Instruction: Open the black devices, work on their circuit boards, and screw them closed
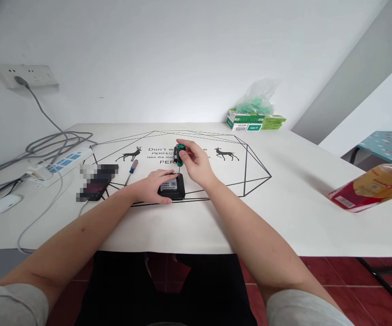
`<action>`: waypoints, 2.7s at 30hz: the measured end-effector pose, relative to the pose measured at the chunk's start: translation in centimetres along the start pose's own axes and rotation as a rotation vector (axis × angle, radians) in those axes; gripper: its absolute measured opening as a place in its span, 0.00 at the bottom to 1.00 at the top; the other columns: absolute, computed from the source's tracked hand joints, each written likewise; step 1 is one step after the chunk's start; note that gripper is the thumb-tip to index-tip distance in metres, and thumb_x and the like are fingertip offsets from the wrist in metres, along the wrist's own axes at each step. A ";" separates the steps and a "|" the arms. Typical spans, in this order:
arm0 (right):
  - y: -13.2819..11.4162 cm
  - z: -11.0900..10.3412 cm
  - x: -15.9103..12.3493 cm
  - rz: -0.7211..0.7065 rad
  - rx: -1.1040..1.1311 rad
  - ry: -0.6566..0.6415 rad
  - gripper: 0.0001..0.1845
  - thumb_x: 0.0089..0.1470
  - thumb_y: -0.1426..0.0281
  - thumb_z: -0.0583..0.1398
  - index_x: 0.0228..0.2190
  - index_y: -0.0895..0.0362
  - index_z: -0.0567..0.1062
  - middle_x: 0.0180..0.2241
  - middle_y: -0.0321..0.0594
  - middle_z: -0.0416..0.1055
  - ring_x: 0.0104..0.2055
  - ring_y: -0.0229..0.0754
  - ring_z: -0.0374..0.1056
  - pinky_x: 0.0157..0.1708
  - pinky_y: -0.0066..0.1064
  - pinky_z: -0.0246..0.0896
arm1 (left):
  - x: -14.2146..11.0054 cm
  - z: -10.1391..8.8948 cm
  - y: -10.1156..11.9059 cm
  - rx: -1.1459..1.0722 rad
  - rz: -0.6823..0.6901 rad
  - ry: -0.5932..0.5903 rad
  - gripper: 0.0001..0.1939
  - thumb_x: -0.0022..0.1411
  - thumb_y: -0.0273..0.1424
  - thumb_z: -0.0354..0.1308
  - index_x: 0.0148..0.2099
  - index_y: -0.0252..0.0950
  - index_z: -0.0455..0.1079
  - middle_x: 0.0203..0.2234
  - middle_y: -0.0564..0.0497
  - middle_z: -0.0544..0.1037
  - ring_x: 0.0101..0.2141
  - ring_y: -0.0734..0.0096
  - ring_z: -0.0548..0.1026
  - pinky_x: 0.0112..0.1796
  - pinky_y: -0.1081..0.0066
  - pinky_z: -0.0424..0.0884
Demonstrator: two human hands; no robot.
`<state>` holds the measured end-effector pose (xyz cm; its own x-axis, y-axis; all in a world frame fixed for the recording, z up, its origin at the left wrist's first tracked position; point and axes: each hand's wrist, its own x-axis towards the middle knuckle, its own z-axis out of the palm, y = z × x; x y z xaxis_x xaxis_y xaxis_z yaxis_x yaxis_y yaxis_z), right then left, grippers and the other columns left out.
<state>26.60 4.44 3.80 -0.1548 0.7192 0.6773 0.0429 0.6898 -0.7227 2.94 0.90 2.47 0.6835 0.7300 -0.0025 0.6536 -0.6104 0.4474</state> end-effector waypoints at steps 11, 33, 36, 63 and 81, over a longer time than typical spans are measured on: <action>-0.9 -0.2 0.0 -0.270 -0.345 0.070 0.18 0.75 0.62 0.52 0.49 0.45 0.82 0.45 0.45 0.70 0.50 0.50 0.73 0.50 0.52 0.77 | -0.4 -0.4 0.0 0.030 0.018 -0.020 0.54 0.65 0.60 0.66 0.82 0.42 0.55 0.80 0.36 0.55 0.77 0.32 0.52 0.73 0.36 0.51; -0.8 0.0 -0.3 -0.142 -0.368 0.093 0.21 0.62 0.72 0.57 0.55 0.46 0.76 0.54 0.47 0.68 0.58 0.54 0.70 0.56 0.57 0.75 | -0.4 -0.4 -0.8 0.104 0.047 0.068 0.40 0.76 0.59 0.52 0.77 0.37 0.65 0.73 0.35 0.68 0.73 0.40 0.62 0.72 0.43 0.56; -0.9 -0.1 -0.2 -0.185 -0.373 0.104 0.21 0.65 0.74 0.53 0.53 0.46 0.78 0.45 0.43 0.66 0.50 0.50 0.70 0.53 0.54 0.75 | -0.2 -0.4 -0.9 0.096 0.056 0.077 0.40 0.76 0.58 0.52 0.76 0.37 0.66 0.72 0.34 0.69 0.72 0.40 0.63 0.71 0.42 0.57; -0.6 -0.2 -0.5 -0.210 -0.331 0.129 0.19 0.71 0.68 0.53 0.54 0.44 0.79 0.44 0.42 0.67 0.46 0.49 0.70 0.47 0.51 0.77 | -0.1 -0.4 -1.1 0.132 0.059 0.085 0.38 0.77 0.57 0.51 0.74 0.37 0.68 0.70 0.35 0.71 0.71 0.40 0.64 0.71 0.42 0.56; -0.2 0.5 -0.9 -0.061 -0.317 0.126 0.26 0.63 0.63 0.65 0.60 0.47 0.68 0.53 0.46 0.76 0.52 0.51 0.77 0.45 0.49 0.82 | -0.1 -0.7 -1.0 0.134 0.067 0.108 0.36 0.77 0.56 0.52 0.71 0.36 0.71 0.68 0.35 0.74 0.69 0.39 0.66 0.70 0.41 0.59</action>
<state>26.20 3.67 3.26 -0.0442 0.6667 0.7440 0.3450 0.7091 -0.6150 1.96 1.65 2.63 0.6927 0.7108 0.1227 0.6501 -0.6889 0.3206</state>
